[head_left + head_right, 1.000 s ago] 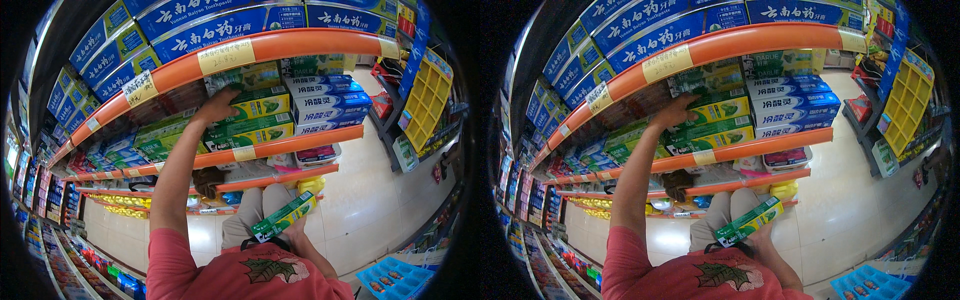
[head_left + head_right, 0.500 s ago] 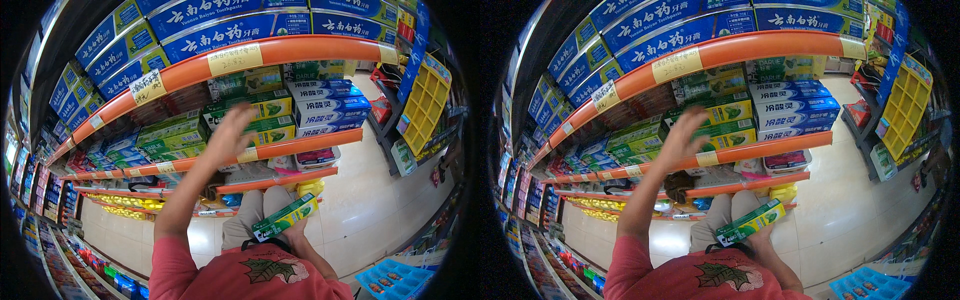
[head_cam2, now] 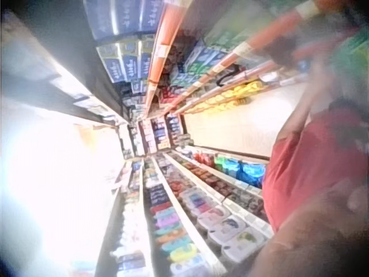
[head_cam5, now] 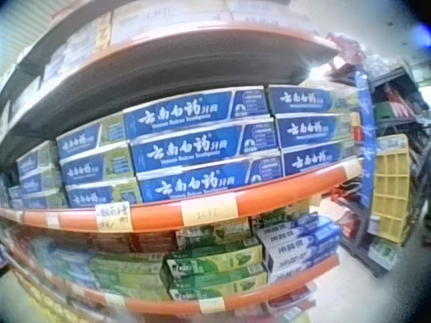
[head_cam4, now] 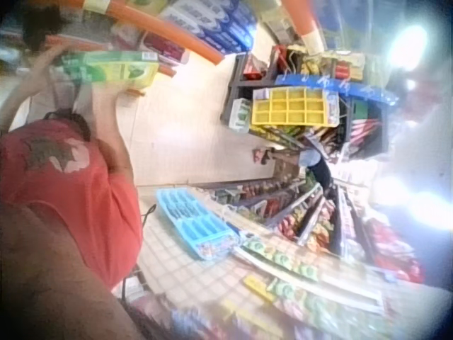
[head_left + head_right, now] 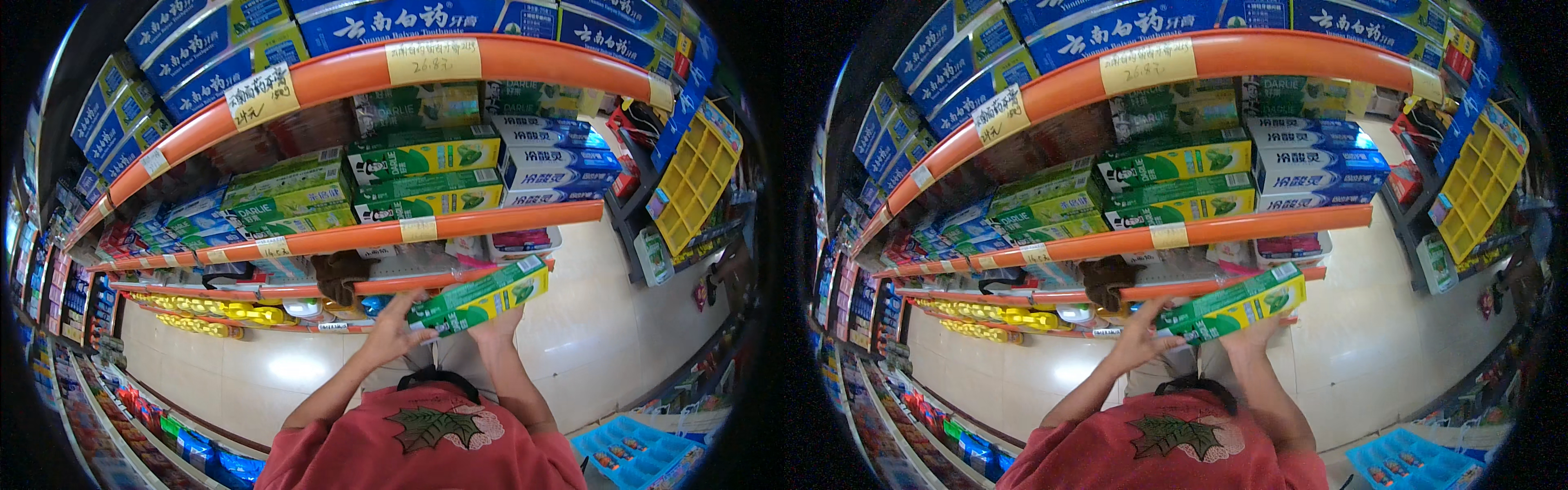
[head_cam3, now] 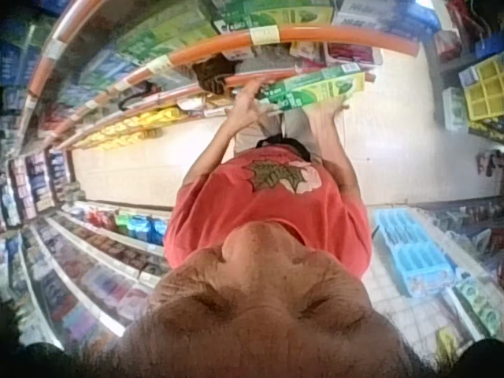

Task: The person restocks toothpaste boxes on a supermarket shelf, picking up multiple boxes, arranging them, and wiping the shelf with a cloth. The person then picks up and inspects boxes of disposable gloves.

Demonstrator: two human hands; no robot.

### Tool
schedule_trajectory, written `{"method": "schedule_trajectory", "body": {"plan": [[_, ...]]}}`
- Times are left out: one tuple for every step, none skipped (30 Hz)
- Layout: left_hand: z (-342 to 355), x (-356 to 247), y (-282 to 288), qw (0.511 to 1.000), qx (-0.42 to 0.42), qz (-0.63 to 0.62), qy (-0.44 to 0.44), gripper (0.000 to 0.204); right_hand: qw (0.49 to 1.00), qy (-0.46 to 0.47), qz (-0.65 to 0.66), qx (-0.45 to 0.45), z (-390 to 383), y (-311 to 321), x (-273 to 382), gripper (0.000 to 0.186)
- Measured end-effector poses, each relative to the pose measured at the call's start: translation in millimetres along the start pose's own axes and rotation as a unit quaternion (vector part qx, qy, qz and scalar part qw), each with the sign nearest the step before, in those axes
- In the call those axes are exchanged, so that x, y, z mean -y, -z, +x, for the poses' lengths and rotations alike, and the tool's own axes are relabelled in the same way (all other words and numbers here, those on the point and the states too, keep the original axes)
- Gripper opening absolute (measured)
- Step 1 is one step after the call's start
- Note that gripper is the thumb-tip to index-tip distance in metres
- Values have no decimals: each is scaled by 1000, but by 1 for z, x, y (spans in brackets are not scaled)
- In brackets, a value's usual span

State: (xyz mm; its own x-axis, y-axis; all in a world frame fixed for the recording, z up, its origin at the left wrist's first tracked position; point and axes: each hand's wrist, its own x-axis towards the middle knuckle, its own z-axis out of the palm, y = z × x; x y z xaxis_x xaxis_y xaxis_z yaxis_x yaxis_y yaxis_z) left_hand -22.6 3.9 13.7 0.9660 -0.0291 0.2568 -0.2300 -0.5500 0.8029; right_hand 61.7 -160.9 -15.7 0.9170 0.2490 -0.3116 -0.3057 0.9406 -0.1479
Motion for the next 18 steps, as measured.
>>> {"method": "schedule_trajectory", "body": {"plan": [[-1, 3, 3, 998, -2, -57, 20, 66, 1000, -1, -11, -20, 1, -5, -1, 47], [-3, -1, 8, 987, 3, -140, 84, 65, 1000, -11, -3, -21, -2, -14, -1, 46], [-4, -7, 11, 965, 6, -219, 146, 64, 1000, -15, 5, -14, -1, -19, -2, 46], [-7, 2, 7, 935, 9, -316, 159, 62, 1000, -18, 14, -7, -1, -22, -2, 46], [-8, 3, 4, 926, -11, -339, 168, 61, 1000, -22, 22, -1, -2, -24, -2, 46], [-8, 3, 0, 916, -35, -360, 175, 61, 999, -28, 18, 18, -2, -27, -3, 46], [-8, 2, -3, 905, -59, -381, 182, 61, 999, -30, 18, 21, -3, -30, -3, 46], [-4, -1, -6, 900, -82, -396, 164, 56, 999, -32, 19, 24, -4, -35, -3, 46], [0, -7, -4, 901, -85, -392, 163, 56, 999, -34, 20, 28, -5, -38, -2, 47], [4, -13, -1, 903, -88, -387, 162, 56, 998, -37, 14, 40, -4, -37, -1, 48], [6, -17, 0, 905, -91, -383, 162, 55, 998, -30, 18, 58, -5, -39, 0, 48], [7, -16, -1, 901, -103, -394, 147, 55, 997, -24, 23, 77, -7, -43, 1, 48], [8, -18, 1, 900, -98, -396, 152, 53, 995, -17, 27, 96, -8, -45, 1, 48], [9, -21, 3, 899, -93, -397, 157, 51, 993, -15, 28, 116, -8, -45, 2, 48], [10, -24, 6, 899, -86, -398, 164, 49, 990, -12, 30, 135, -9, -45, 3, 48], [11, -27, 8, 900, -87, -395, 161, 49, 987, -9, 33, 154, -10, -44, 4, 48], [13, -30, 10, 902, -87, -391, 158, 49, 986, -12, 31, 166, -10, -44, 6, 47], [14, -33, 11, 904, -89, -388, 156, 48, 984, -16, 29, 177, -10, -44, 7, 47]]}}
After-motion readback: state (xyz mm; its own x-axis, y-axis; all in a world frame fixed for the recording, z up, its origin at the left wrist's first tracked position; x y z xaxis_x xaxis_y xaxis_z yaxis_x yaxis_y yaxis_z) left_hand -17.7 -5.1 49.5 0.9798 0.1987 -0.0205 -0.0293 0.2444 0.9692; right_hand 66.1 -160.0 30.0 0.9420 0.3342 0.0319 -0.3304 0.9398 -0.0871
